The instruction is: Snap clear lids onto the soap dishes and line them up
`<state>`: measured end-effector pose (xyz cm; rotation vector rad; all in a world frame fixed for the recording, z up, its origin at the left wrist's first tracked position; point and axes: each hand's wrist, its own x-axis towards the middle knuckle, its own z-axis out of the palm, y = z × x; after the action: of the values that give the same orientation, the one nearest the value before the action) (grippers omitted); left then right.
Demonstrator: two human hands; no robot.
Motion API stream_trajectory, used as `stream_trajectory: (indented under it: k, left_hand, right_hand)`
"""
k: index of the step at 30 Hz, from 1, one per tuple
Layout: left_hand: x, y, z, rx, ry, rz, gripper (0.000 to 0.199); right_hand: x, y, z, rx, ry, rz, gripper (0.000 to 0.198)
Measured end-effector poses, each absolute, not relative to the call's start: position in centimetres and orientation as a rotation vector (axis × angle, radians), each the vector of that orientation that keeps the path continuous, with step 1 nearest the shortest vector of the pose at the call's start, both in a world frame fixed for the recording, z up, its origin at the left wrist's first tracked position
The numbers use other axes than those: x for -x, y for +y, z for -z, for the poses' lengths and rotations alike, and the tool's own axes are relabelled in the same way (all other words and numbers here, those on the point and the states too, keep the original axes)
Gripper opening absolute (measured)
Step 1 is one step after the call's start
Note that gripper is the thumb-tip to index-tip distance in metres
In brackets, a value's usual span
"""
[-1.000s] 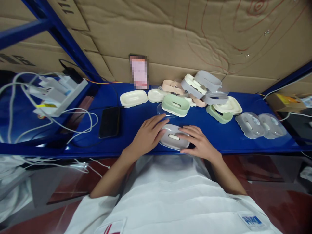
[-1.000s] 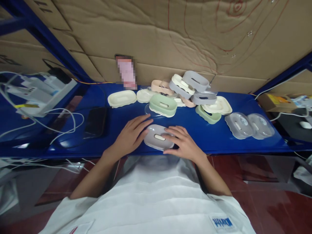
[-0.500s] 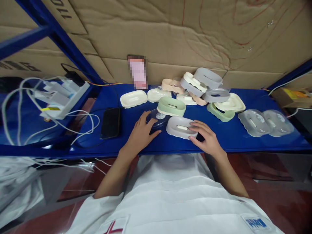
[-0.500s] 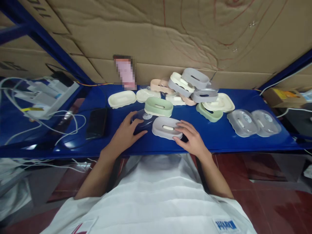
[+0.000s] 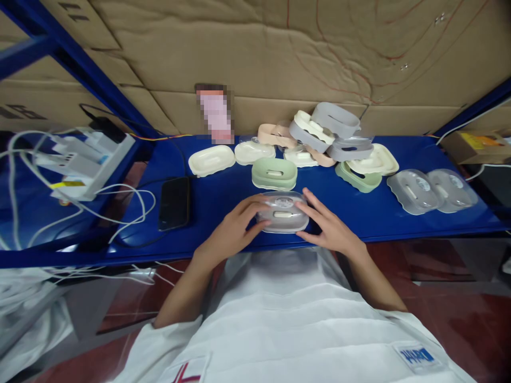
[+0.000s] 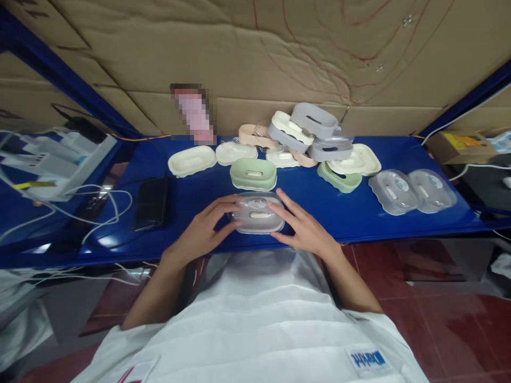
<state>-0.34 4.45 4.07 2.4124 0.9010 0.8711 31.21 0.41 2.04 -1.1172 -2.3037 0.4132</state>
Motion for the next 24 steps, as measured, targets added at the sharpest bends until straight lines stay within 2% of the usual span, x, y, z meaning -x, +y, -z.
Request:
stream_trajectory:
  k: [6,10,15,19,21,24]
  left_hand:
    - [-0.3,4.4,-2.9,-2.509,0.802,-0.827,0.034]
    - [0.0,4.6,-2.2,-2.576,0.792,-0.875,0.025]
    - [-0.1,4.9,-1.8,-2.63,0.771,-0.89,0.019]
    - [-0.3,4.7,-1.8,-2.609,0.742,-0.911,0.02]
    - [-0.4,4.4,-1.9,-2.586,0.724,-0.875,0.026]
    - [-0.2,4.3,-2.5,-2.548,0.792,-0.823,0.046]
  right_hand:
    - [-31.4,0.3,-1.7,1.066,-2.356,-0.198,0.078]
    - [-31.6,0.0,-1.3,1.062,-2.378,-0.085,0.076]
    - [-31.6,0.0,-1.2,1.037,-2.384,-0.017,0.078]
    - [-31.0,0.2,-1.6,1.101,-2.401,-0.134,0.091]
    - [-30.8,0.1,-1.9,1.129,-2.412,-0.231,0.094]
    - [-32.5,-0.3,-3.2,1.145,-2.383,-0.264,0.084]
